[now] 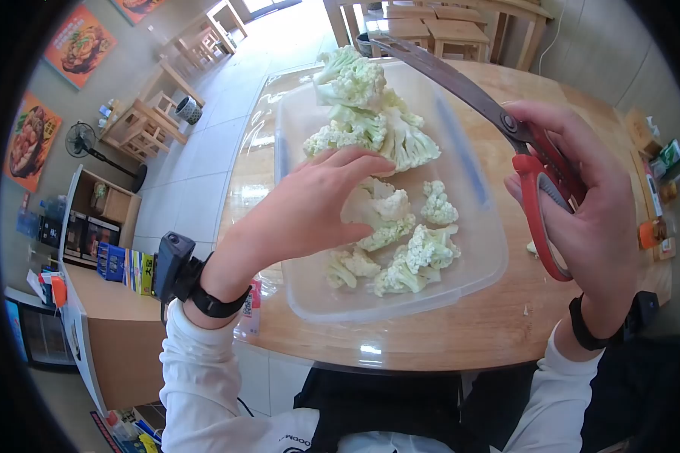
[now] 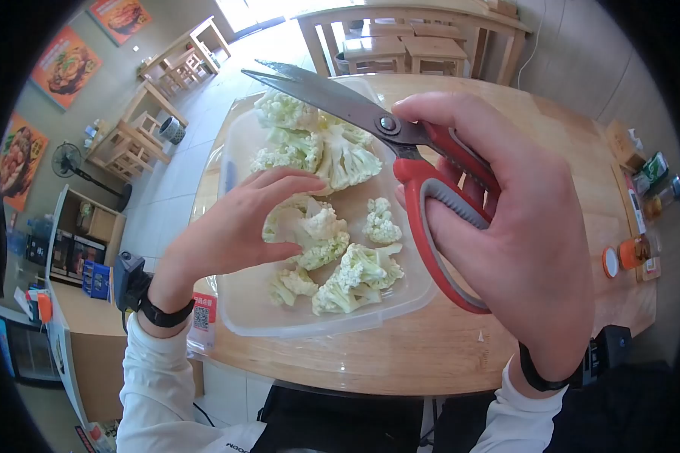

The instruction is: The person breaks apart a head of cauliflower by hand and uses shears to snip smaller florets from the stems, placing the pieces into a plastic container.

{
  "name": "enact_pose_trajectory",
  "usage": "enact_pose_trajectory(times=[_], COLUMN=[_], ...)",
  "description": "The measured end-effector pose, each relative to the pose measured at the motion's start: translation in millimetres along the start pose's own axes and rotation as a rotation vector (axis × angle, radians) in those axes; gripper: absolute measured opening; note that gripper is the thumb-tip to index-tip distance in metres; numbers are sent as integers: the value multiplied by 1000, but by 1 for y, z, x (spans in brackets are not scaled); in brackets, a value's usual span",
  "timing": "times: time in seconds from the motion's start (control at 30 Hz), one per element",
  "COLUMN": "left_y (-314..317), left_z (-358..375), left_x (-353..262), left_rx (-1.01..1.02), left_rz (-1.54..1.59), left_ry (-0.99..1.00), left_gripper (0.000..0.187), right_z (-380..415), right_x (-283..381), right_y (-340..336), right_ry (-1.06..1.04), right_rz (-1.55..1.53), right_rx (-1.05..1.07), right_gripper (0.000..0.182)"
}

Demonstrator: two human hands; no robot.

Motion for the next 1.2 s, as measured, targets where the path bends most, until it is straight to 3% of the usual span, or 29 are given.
enact_pose_trajectory(times=[0.2,0.27,0.3,0.37,0.63,0.67,0.73,0.97,1.07,1.2], left_y=[3,-7,-12,-21,-1,-2,-7,-8,-16,-29], left_z=[-17,-20,-19,-16,-10,-16,-18,-16,-10,1], left_x=[-18,-1,-1,5,-19,-19,-24,-34,-40,-34], left_rx=[-141,-97,-102,-91,62,61,-21,-48,-190,-188], left_rz=[-232,312,307,849,1165,1168,1139,1120,848,1326], left_ry=[237,7,6,-59,-28,-29,188,203,277,169], left_gripper=[46,36,36,31,33,33,39,43,42,45], right_z=[-2,-2,-2,-3,4,-2,-1,0,-1,-4], right_x=[-2,-1,0,2,5,8,10,7,2,18], right_y=[0,-3,-3,-5,-2,-6,-6,-5,0,-4], right_ry=[8,3,-4,-14,18,-10,-6,-26,25,15], right_rz=[2,23,22,-76,-72,-81,-77,-69,-184,-131], right_rx=[23,3,3,-30,-36,-35,-36,-43,-58,-89], right_gripper=[42,42,42,43,44,45,45,44,43,39])
Point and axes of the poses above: each hand's wrist, its own z-axis away from the middle knuckle, its own y-axis out of the palm, x = y × z, the point moved 7 cm from there along -z, towards the middle knuckle, and after that the axes turned 6 degrees about -z, right-handed, at the moved point
